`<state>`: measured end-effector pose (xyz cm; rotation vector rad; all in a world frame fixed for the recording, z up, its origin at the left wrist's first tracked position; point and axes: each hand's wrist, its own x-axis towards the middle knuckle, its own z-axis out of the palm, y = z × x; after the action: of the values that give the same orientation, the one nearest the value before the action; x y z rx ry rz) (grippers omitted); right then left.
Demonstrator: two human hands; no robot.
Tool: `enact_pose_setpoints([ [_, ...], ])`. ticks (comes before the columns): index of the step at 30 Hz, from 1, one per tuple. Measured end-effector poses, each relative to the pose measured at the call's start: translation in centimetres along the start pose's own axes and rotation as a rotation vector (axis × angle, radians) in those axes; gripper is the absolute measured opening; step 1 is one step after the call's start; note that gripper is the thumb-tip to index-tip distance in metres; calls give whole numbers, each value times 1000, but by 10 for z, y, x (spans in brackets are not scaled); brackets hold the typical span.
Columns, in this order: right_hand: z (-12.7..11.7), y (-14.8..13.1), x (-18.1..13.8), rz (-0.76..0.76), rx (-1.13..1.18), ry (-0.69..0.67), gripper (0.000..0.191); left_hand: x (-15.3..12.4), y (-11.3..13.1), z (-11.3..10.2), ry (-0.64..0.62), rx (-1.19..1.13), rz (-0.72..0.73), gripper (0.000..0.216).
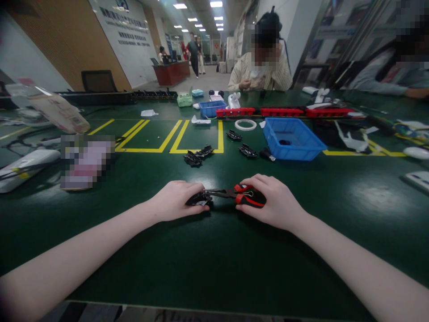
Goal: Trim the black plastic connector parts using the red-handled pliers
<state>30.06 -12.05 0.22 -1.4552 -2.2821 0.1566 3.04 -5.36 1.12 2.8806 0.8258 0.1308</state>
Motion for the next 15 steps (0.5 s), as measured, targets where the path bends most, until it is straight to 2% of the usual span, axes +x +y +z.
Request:
enact_pose_setpoints([
  [11,0,-1,2,-107,-68,54,37,0,0,0,-4,1,-2,34],
  [15,-1,-2,2,-147,-110,78,35,0,2,2,59,28,5,35],
])
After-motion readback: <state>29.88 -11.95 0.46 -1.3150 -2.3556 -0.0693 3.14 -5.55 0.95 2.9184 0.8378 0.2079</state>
